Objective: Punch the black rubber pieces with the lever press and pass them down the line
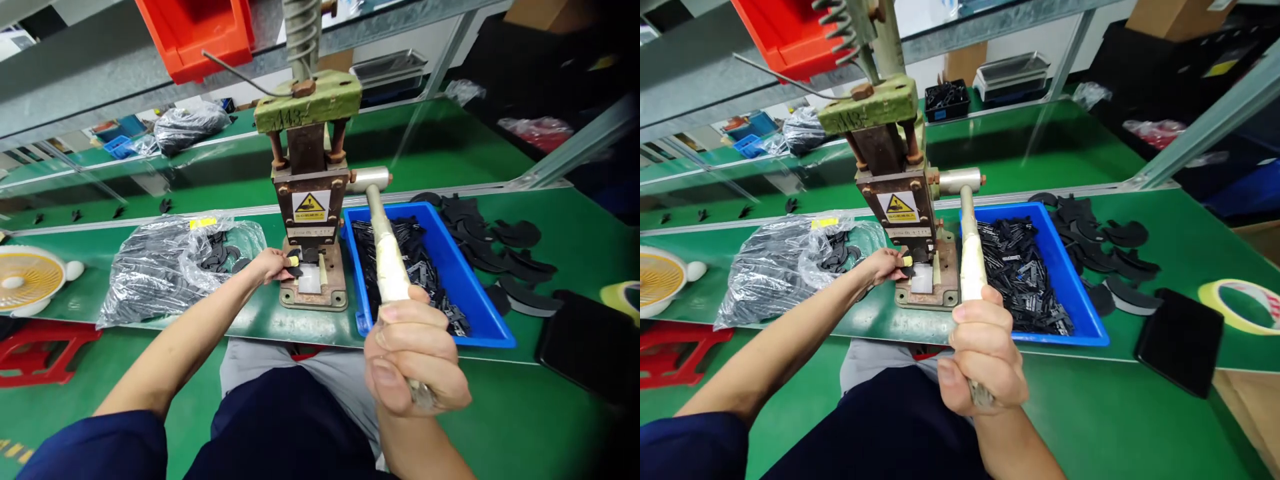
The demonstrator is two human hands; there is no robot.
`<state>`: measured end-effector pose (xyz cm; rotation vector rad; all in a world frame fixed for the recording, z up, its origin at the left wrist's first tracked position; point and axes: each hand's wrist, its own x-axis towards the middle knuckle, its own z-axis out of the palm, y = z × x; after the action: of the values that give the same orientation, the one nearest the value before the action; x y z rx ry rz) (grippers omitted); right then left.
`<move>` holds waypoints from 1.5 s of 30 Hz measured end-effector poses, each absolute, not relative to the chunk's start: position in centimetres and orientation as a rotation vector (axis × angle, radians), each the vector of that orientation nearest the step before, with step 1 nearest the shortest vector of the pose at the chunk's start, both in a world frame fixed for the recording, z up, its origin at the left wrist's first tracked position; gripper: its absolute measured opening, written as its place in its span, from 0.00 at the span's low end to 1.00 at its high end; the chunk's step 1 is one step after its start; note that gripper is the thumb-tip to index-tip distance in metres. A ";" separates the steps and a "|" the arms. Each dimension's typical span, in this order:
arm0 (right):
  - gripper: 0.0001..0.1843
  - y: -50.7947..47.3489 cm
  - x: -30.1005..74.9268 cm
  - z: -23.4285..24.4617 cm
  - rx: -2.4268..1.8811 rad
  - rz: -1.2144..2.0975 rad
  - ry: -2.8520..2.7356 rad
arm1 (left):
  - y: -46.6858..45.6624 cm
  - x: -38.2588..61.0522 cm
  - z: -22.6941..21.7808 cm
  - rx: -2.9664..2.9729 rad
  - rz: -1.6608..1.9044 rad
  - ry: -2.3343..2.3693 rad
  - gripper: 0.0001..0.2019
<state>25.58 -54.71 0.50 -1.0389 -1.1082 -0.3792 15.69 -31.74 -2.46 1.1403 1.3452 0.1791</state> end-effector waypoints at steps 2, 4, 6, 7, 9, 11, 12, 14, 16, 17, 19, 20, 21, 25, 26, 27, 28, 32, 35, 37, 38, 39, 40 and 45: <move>0.08 -54.7 25.6 1.0 -0.963 -0.403 -1.130 | -31.9 15.9 -2.2 1.090 0.176 1.367 0.09; 0.08 -54.7 25.6 1.1 -0.943 -0.379 -1.143 | -32.0 16.1 -2.0 1.071 0.175 1.388 0.10; 0.09 -54.7 25.5 1.0 -0.938 -0.371 -1.142 | -32.0 16.2 -1.9 1.129 0.167 1.405 0.11; 0.10 -54.7 25.6 0.9 -0.933 -0.381 -1.134 | -31.9 16.3 -1.8 1.173 0.160 1.411 0.11; 0.12 -54.5 25.6 0.7 -0.932 -0.398 -1.115 | -31.7 16.3 -1.8 1.255 0.151 1.412 0.12; 0.12 -54.3 25.6 0.6 -0.929 -0.408 -1.096 | -31.4 16.2 -1.8 1.330 0.145 1.384 0.14; 0.13 -54.2 25.6 0.6 -0.923 -0.412 -1.096 | -31.2 16.1 -1.9 1.371 0.143 1.354 0.15; 0.12 -54.0 25.6 0.7 -0.902 -0.421 -1.100 | -30.9 15.9 -2.0 1.466 0.136 1.275 0.14; 0.12 -53.8 25.6 0.9 -0.885 -0.435 -1.106 | -30.7 15.8 -2.2 1.506 0.145 1.221 0.13; 0.13 -53.7 25.6 0.9 -0.881 -0.444 -1.102 | -30.6 15.7 -2.2 1.494 0.151 1.216 0.14; 0.13 -53.5 25.5 1.1 -0.875 -0.462 -1.084 | -30.7 15.7 -2.2 1.420 0.157 1.227 0.15; 0.13 -53.4 25.5 1.1 -0.874 -0.471 -1.073 | -30.8 15.6 -2.1 1.369 0.159 1.233 0.15; 0.13 -53.4 25.5 1.2 -0.872 -0.481 -1.061 | -30.9 15.6 -2.1 1.322 0.159 1.237 0.15; 0.13 -53.5 25.6 1.1 -0.894 -0.497 -1.077 | -31.2 15.4 -2.2 1.254 0.164 1.218 0.15; 0.13 -53.5 25.6 1.1 -0.903 -0.499 -1.089 | -31.1 15.3 -2.4 1.259 0.170 1.214 0.14; 0.13 -53.5 25.6 1.1 -0.909 -0.503 -1.092 | -30.9 15.2 -2.6 1.270 0.182 1.212 0.13; 0.13 -53.4 25.6 1.1 -0.912 -0.509 -1.084 | -30.5 14.9 -2.8 1.285 0.203 1.219 0.12; 0.15 -52.8 25.5 1.4 -0.855 -0.572 -1.009 | -27.3 12.1 -3.2 1.463 0.358 1.297 0.03; 0.20 -52.1 25.7 1.5 -0.794 -0.615 -1.001 | -24.5 8.0 -3.0 1.804 0.365 1.373 0.05; 0.22 -51.8 26.0 1.4 -0.762 -0.627 -1.002 | -23.5 5.2 -2.7 2.082 0.246 1.377 0.08; 0.23 -51.6 26.2 1.3 -0.741 -0.639 -1.004 | -23.4 4.0 -2.7 2.209 0.157 1.348 0.10; 0.23 -51.5 26.4 1.2 -0.716 -0.654 -1.005 | -23.4 3.0 -2.6 2.321 0.063 1.306 0.12; 0.23 -51.4 26.6 1.1 -0.696 -0.667 -1.009 | -23.6 2.3 -2.7 2.416 -0.020 1.263 0.14; 0.20 -51.1 27.6 0.5 -0.663 -0.699 -1.037 | -24.6 1.5 -3.7 2.604 -0.167 1.284 0.13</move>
<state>27.58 -51.09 0.53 -0.6633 -1.0372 -0.6989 1.50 -24.63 -3.66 2.6044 1.2842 -0.1670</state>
